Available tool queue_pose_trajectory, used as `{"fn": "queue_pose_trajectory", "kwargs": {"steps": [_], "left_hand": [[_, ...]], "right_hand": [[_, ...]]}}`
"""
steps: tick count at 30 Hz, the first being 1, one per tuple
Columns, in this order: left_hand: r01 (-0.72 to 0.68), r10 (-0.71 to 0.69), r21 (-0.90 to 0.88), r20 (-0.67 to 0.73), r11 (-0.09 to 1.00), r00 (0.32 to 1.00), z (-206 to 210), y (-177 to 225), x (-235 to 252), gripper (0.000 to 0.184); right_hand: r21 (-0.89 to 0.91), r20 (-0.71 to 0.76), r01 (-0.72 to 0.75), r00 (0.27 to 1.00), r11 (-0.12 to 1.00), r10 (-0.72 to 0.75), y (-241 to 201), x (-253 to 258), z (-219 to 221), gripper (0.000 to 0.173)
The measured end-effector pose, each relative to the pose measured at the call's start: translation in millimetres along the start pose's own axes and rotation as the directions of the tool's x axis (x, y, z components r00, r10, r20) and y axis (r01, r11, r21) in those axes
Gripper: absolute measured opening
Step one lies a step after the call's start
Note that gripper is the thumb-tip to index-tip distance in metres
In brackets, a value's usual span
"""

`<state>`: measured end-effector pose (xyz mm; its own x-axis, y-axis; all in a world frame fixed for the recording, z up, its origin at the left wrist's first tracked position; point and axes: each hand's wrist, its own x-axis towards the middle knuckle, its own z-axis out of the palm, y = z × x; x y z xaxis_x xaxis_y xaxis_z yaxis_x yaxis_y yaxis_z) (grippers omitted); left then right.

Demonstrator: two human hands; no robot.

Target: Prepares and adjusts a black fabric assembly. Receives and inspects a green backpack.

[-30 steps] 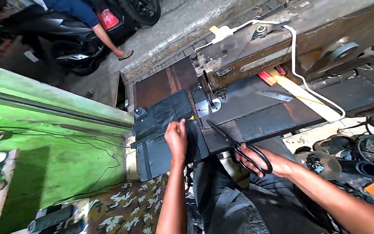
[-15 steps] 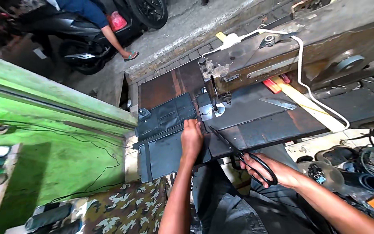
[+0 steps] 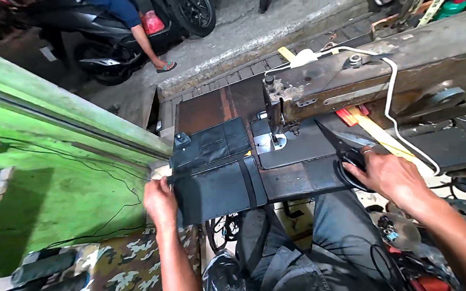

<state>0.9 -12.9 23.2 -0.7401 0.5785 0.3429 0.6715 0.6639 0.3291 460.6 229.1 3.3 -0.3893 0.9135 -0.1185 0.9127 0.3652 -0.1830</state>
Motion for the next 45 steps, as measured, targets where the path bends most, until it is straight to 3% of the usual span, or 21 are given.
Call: {"fn": "queue_pose_trajectory", "kwargs": {"steps": [1, 4, 7, 8, 10, 12, 14, 15, 18, 21, 26, 30, 32, 35, 37, 38, 40, 42, 45], "left_hand": [[0.047, -0.048, -0.049, -0.01, 0.998, 0.999, -8, -17, -8, 0.03], [0.239, -0.237, -0.141, 0.033, 0.961, 0.971, -26, -49, -49, 0.062], [0.488, -0.469, -0.189, 0.137, 0.852, 0.872, -22, -46, -95, 0.058], [0.58, -0.545, -0.236, 0.202, 0.779, 0.814, -16, -41, -108, 0.057], [0.714, -0.603, -0.427, 0.385, 0.554, 0.699, -2, -24, -127, 0.055], [0.759, -0.495, -0.619, 0.604, 0.203, 0.625, 13, 1, -138, 0.057], [0.71, -0.395, -0.701, 0.673, -0.069, 0.626, 30, 26, -145, 0.045], [0.675, -0.412, -0.727, 0.657, -0.126, 0.631, 36, 35, -146, 0.033], [0.602, -0.46, -0.79, 0.581, -0.119, 0.672, 37, 43, -151, 0.022], [0.556, -0.431, -0.827, 0.534, -0.084, 0.728, 14, 21, -171, 0.019], [0.316, -0.459, -0.842, 0.511, -0.437, 0.727, -22, -30, -206, 0.023], [0.289, -0.39, -0.786, 0.544, -0.546, 0.743, -6, -41, -215, 0.035], [0.272, -0.323, -0.74, 0.552, -0.615, 0.769, 10, -42, -213, 0.04], [0.263, -0.308, -0.731, 0.546, -0.63, 0.779, 22, -38, -204, 0.045], [0.25, -0.269, -0.739, 0.505, -0.626, 0.82, 19, -37, -201, 0.043], [0.236, -0.238, -0.745, 0.469, -0.624, 0.851, 13, -36, -199, 0.041], [0.223, -0.153, -0.752, 0.395, -0.621, 0.906, 0, -30, -193, 0.044], [0.284, -0.083, -0.777, 0.394, -0.561, 0.915, -9, -17, -181, 0.056], [0.437, -0.174, -0.837, 0.509, -0.329, 0.843, -30, 34, -168, 0.054]], "right_hand": [[-0.027, -0.044, 0.019, 0.999, 0.999, -0.02, -4, 0, -3, 0.055], [0.022, -0.192, 0.239, 0.954, 0.971, -0.23, -40, -8, -10, 0.038], [0.226, -0.075, 0.457, 0.889, 0.86, -0.453, -102, 1, 0, 0.041], [0.278, -0.006, 0.473, 0.871, 0.836, -0.491, -124, 10, 7, 0.045], [0.298, 0.0, 0.502, 0.85, 0.811, -0.526, -161, 32, 28, 0.048], [0.275, -0.088, 0.54, 0.838, 0.796, -0.538, -188, 53, 47, 0.049], [0.294, -0.153, 0.566, 0.824, 0.77, -0.546, -205, 67, 61, 0.046], [0.325, -0.151, 0.563, 0.824, 0.76, -0.545, -211, 69, 63, 0.041], [0.338, -0.08, 0.565, 0.814, 0.753, -0.575, -214, 59, 56, 0.037], [0.313, -0.101, 0.57, 0.815, 0.76, -0.57, -205, 44, 49, 0.033], [0.309, -0.124, 0.587, 0.805, 0.748, -0.58, -210, 46, 44, 0.05], [0.211, -0.014, 0.696, 0.704, 0.686, -0.71, -241, 22, 64, 0.072], [0.16, -0.028, 0.708, 0.7, 0.688, -0.714, -251, 11, 71, 0.079], [0.308, 0.112, 0.551, 0.789, 0.776, -0.604, -257, 9, 58, 0.081], [0.56, 0.266, 0.34, 0.79, 0.756, -0.552, -250, 7, 41, 0.058], [0.726, 0.331, 0.178, 0.756, 0.664, -0.565, -241, 2, 30, 0.043], [0.928, 0.348, -0.142, 0.663, 0.345, -0.663, -217, -12, 10, 0.02], [0.943, 0.269, -0.32, 0.577, 0.09, -0.771, -199, -28, 1, 0.022], [0.88, 0.204, -0.469, 0.523, -0.079, -0.827, -193, -59, 7, 0.024]]}}
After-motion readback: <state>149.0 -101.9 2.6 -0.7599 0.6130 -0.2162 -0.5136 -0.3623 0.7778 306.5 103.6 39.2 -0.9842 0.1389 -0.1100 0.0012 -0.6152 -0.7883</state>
